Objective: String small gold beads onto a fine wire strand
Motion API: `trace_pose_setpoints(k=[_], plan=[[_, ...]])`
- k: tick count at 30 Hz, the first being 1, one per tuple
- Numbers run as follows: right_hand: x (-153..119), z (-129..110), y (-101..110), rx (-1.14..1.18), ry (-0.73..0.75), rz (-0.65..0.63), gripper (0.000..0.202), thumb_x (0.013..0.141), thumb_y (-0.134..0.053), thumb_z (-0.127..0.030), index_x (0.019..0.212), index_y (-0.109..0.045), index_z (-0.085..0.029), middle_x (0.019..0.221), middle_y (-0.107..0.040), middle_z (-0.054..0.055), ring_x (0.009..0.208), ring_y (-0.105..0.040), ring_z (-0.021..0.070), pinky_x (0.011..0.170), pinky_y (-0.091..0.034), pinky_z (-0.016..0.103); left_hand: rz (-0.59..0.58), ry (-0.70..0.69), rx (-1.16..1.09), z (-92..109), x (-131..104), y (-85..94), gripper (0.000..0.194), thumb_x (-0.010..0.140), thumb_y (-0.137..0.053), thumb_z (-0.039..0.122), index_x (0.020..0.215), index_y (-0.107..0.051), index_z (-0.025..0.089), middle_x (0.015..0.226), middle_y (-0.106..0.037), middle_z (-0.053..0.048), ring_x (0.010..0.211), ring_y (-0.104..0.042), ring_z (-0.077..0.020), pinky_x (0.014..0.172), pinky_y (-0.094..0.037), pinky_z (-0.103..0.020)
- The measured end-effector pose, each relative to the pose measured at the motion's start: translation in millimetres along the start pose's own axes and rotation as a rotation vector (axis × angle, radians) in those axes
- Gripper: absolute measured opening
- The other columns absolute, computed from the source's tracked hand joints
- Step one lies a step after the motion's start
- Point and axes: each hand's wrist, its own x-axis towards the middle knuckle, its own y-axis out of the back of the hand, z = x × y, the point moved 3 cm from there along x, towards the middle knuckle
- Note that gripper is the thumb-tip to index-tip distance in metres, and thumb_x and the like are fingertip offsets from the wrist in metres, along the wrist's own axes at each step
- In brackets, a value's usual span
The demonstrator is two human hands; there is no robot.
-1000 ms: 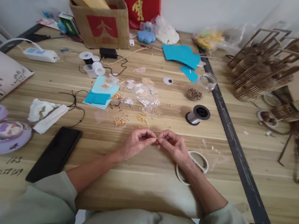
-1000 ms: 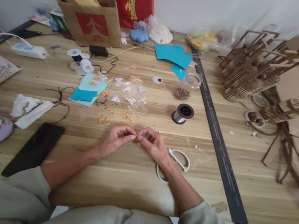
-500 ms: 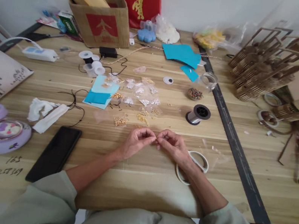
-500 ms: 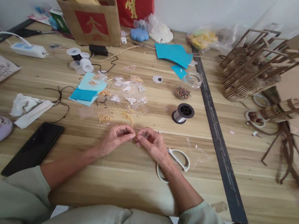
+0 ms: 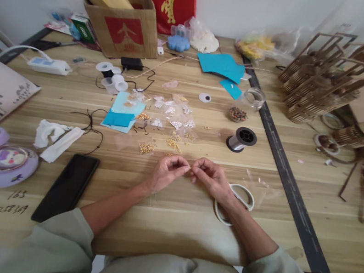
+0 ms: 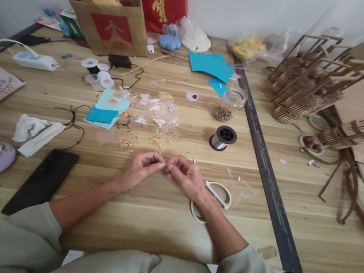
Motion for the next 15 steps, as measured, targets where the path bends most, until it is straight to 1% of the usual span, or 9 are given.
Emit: trace_pose_setpoints(k=[8, 15], plan=[[0.6, 1.3, -0.4, -0.016, -0.005, -0.029, 0.027, 0.085, -0.058, -0.041, 0.08, -0.055, -0.015, 0.071, -0.057, 0.001, 0.058, -0.056, 0.0098, 0.059, -0.047, 0.024, 0.002, 0.006, -0.016, -0.7, -0.1, 0.6, 0.02, 0.075, -0.065, 0.031, 0.073, -0.06, 0.012, 0.069, -0.058, -0.002, 0.065, -0.051, -0.0104, 0.063, -0.041, -0.022], [0.4, -2.8, -0.9, -0.034, -0.01, -0.028, 0.031, 0.083, -0.059, -0.046, 0.079, -0.054, -0.015, 0.07, -0.057, 0.001, 0.058, -0.055, 0.0103, 0.059, -0.047, 0.025, -0.007, 0.01, -0.008, 2.8, -1.6, -0.4, 0.02, 0.075, -0.065, 0.032, 0.075, -0.063, 0.012, 0.071, -0.061, -0.003, 0.067, -0.053, -0.0113, 0.064, -0.042, -0.023]])
